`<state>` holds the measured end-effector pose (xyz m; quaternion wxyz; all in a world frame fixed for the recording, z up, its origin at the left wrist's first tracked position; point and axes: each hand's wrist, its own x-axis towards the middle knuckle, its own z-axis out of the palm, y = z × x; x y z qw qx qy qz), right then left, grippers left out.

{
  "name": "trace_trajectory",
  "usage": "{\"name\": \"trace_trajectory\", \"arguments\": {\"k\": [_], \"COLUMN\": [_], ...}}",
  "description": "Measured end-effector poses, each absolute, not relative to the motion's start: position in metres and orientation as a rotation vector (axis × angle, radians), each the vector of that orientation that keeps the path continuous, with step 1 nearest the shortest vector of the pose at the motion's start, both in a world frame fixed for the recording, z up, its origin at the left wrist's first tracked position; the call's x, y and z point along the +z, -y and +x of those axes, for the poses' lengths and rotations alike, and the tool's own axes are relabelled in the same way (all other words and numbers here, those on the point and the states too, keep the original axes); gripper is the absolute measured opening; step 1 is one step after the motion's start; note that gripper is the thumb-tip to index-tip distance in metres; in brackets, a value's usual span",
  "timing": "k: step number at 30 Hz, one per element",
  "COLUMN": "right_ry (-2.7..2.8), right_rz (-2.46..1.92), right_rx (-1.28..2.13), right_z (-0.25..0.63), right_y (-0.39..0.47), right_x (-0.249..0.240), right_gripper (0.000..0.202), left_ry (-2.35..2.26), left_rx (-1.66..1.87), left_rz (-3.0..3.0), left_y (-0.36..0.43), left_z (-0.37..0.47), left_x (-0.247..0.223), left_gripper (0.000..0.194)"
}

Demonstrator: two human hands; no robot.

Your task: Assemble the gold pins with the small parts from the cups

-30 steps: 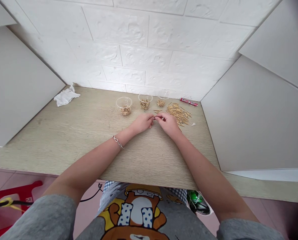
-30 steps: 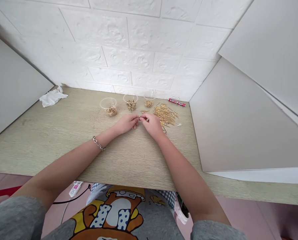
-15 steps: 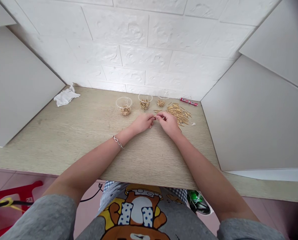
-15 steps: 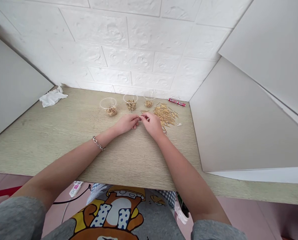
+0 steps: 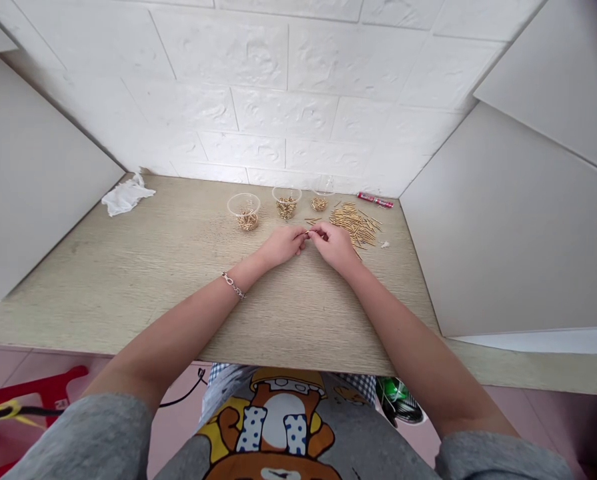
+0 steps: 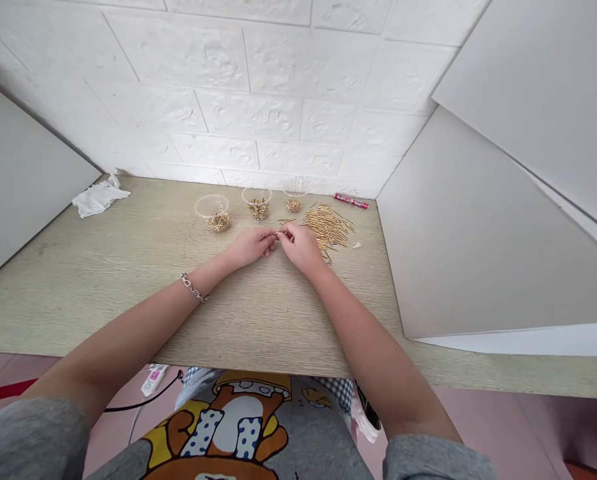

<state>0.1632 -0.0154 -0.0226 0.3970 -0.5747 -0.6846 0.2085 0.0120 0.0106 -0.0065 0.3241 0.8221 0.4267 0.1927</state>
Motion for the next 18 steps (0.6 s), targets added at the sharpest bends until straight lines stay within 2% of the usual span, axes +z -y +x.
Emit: {"name": "trace_trajectory", "arguments": {"k": [18], "right_ry": [1.728], "right_rz": [-1.449], "right_rx": [0.497], "right_z": [0.1616], "right_y": [0.0170], "right_x": [-0.0209], "right_gripper": [0.016], "left_ry": [-1.125], "left_rx": [0.501], "left_rz": [2.189], "left_y": [-0.0112], "left_z": [0.0123], "left_x": [-0.0076], "left_gripper": [0.028]}}
